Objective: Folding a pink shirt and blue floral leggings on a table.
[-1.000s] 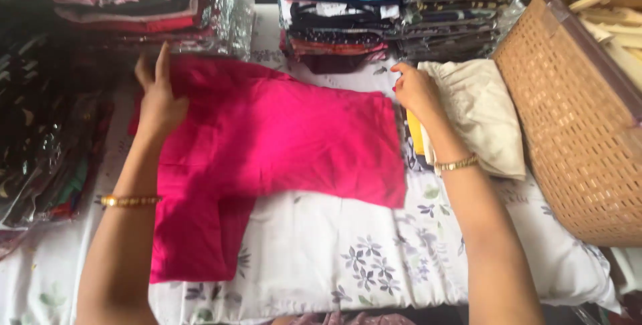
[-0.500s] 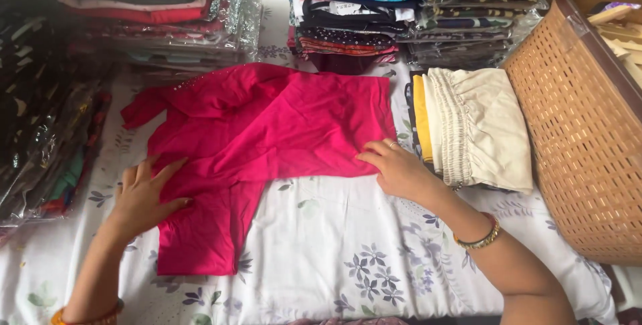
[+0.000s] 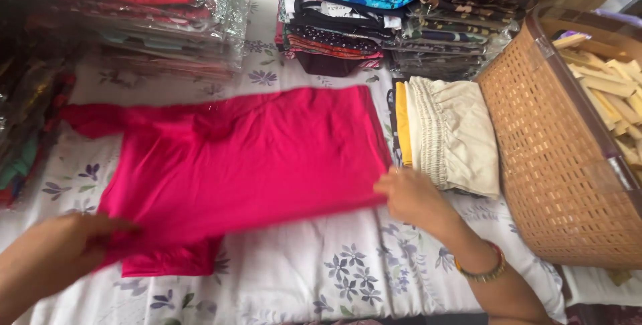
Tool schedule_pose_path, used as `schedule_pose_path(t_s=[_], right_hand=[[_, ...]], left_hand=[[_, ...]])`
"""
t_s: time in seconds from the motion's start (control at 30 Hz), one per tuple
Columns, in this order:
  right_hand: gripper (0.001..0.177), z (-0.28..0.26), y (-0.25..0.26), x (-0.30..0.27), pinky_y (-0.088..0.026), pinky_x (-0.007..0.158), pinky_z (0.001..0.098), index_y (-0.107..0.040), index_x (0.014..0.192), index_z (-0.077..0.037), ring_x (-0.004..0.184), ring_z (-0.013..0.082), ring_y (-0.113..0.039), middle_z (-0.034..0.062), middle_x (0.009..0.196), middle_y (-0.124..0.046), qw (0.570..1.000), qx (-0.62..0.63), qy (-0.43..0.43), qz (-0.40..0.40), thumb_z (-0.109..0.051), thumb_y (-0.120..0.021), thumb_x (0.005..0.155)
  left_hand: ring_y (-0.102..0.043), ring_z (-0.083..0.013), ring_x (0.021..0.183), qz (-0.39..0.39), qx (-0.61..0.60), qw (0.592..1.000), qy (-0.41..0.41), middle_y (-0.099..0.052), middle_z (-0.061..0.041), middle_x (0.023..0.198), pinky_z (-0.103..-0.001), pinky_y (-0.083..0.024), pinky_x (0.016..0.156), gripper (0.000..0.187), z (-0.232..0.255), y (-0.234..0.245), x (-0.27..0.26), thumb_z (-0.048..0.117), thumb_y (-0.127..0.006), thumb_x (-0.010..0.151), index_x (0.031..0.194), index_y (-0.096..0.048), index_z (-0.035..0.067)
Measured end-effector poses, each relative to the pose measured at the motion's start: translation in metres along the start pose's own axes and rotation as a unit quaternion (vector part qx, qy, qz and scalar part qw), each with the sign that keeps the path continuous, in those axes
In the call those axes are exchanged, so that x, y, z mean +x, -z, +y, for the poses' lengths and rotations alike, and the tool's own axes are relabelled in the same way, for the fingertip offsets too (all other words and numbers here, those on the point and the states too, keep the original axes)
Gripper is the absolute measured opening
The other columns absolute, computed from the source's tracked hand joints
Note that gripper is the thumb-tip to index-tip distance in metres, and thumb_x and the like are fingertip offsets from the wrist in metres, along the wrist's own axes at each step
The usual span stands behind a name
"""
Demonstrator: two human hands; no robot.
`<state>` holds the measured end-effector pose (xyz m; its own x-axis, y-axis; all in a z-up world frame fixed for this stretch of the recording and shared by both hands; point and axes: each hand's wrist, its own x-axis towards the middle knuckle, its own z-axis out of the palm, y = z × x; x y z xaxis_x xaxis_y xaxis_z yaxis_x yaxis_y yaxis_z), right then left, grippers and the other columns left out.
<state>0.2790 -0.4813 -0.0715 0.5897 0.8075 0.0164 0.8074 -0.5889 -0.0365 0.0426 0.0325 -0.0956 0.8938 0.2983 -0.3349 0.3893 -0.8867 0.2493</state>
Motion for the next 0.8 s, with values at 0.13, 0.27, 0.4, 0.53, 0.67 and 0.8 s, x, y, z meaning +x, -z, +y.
schedule_pose_path(t_s=[0.13, 0.27, 0.4, 0.53, 0.67, 0.8], right_hand=[[0.051, -0.013, 0.053, -0.022, -0.05, 0.092, 0.0449, -0.063, 0.131, -0.01, 0.108, 0.032, -0.064, 0.0128, 0.118, -0.069, 0.96, 0.116, 0.085, -0.24, -0.016, -0.069, 0.081], [0.052, 0.01, 0.121, 0.005, -0.057, 0.097, 0.0393, -0.06, 0.143, -0.009, 0.115, 0.0245, -0.072, 0.0105, 0.125, -0.074, 0.897, 0.352, 0.188, -0.189, -0.022, -0.067, 0.093], [0.082, 0.046, 0.134, 0.071, -0.05, 0.1, 0.0454, -0.025, 0.16, -0.016, 0.123, 0.0326, -0.061, 0.0207, 0.134, -0.065, 0.876, 0.462, 0.126, -0.057, -0.028, -0.07, 0.093], [0.079, 0.044, 0.145, 0.123, -0.045, 0.102, 0.0515, -0.034, 0.157, -0.014, 0.127, 0.0396, -0.056, 0.0252, 0.138, -0.062, 0.961, 0.146, 0.026, 0.235, -0.022, -0.077, 0.092], [0.046, 0.073, 0.123, 0.162, -0.048, 0.107, 0.0501, -0.063, 0.139, -0.009, 0.129, 0.0402, -0.059, 0.0209, 0.133, -0.067, 0.912, -0.167, -0.099, 0.362, -0.014, -0.078, 0.096], [0.044, 0.105, 0.024, 0.195, -0.056, 0.091, 0.0458, -0.069, 0.132, -0.025, 0.107, 0.0327, -0.07, 0.011, 0.121, -0.073, 0.987, 0.04, -0.151, 0.048, -0.018, -0.071, 0.089]], left_hand=[[-0.078, -0.0177, 0.102, -0.045, -0.002, 0.982, -0.183, -0.085, 0.007, 0.109, -0.039, -0.061, 0.087, 0.083, -0.042, -0.031, 0.0, 0.029, -0.073, 0.076, 0.155, -0.051, 0.04], [-0.073, -0.0172, 0.115, -0.105, 0.039, 0.993, -0.025, -0.073, 0.002, 0.124, -0.037, -0.061, 0.1, 0.084, 0.045, 0.06, 0.006, 0.039, -0.073, 0.089, 0.16, -0.03, 0.046], [-0.072, -0.027, 0.107, -0.094, -0.066, 0.986, -0.119, -0.053, -0.004, 0.145, -0.043, -0.06, 0.092, 0.096, 0.047, 0.064, 0.063, 0.029, -0.077, 0.083, 0.162, -0.024, 0.038], [-0.063, -0.0375, 0.114, 0.066, 0.046, 0.991, -0.106, -0.052, -0.012, 0.143, -0.05, -0.055, 0.089, 0.088, 0.055, 0.056, 0.115, 0.019, -0.083, 0.069, 0.148, -0.046, 0.034], [-0.069, -0.0323, 0.114, 0.167, 0.082, 0.98, -0.07, -0.074, -0.005, 0.123, -0.048, -0.056, 0.093, 0.042, 0.026, 0.048, 0.178, 0.015, -0.07, 0.079, 0.117, -0.076, 0.031], [-0.072, -0.0352, 0.079, 0.257, -0.097, 0.961, -0.03, -0.075, -0.021, 0.093, -0.046, -0.057, 0.072, 0.032, 0.017, 0.065, 0.212, 0.01, -0.057, 0.089, 0.113, -0.078, 0.017]])
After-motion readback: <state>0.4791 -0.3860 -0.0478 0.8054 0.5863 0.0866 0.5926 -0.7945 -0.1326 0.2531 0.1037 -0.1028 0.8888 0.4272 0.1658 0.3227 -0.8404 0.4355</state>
